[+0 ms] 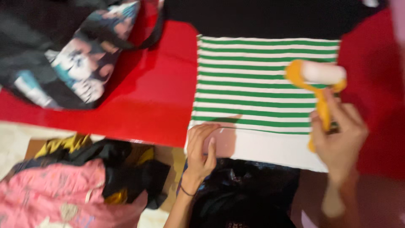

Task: The person uses a lint roller to remove lint from a striped t-shirt laid flat on a red table. They roll the sticky roller repeatedly over the shirt's surface, then fold the shirt in half.

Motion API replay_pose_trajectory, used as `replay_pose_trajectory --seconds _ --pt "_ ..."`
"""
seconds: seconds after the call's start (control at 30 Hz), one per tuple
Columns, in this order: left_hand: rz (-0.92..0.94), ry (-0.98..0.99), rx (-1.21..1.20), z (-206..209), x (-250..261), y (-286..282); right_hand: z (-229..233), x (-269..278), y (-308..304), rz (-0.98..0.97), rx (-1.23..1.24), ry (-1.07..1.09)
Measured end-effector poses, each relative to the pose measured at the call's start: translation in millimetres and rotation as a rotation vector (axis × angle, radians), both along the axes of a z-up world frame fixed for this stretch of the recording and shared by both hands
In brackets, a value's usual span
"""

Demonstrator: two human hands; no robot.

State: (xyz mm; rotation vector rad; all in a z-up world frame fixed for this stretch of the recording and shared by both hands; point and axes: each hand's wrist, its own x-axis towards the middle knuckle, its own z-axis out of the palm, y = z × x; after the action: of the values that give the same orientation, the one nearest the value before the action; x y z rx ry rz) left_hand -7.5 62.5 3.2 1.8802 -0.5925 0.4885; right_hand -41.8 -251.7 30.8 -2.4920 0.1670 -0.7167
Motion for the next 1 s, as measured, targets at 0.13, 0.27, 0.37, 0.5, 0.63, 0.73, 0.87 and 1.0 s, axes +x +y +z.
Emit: replay_pose_trajectory --seconds 0.13,0.27,0.37,0.5,0.63,0.73,0.87,1.0 --pt "0.067 0.149 -0.027 5.1 -8.9 20.4 9.3 26.6 102.7 0.351 0.334 -0.14" --pt "0.083 0.132 -0.015 17.7 -17.8 39.5 11.0 43.8 173.4 0.434 0.285 -0.024" --pt "0.104 0.154 0.048 24.6 -23.0 49.7 6.3 56.9 206.8 0.495 0.282 0.062" --pt "0.22 0.165 0.126 22.8 -22.6 54.2 -3.9 71.4 230.7 0.539 0.289 0.164" --pt "0.31 0.177 0.129 18.3 -19.2 63.6 -7.2 82.7 242.4 0.729 0.291 0.132" --pt "0.342 0.211 0.114 15.3 -15.1 70.3 -2.3 86.4 239.6 0.868 0.21 0.191" --pt "0.481 0.178 0.398 11.5 -9.9 64.4 10.6 87.2 211.9 0.774 0.386 0.575" --pt "0.63 0.098 0.616 6.1 2.8 65.6 15.9 71.5 150.3 0.663 0.17 0.237"
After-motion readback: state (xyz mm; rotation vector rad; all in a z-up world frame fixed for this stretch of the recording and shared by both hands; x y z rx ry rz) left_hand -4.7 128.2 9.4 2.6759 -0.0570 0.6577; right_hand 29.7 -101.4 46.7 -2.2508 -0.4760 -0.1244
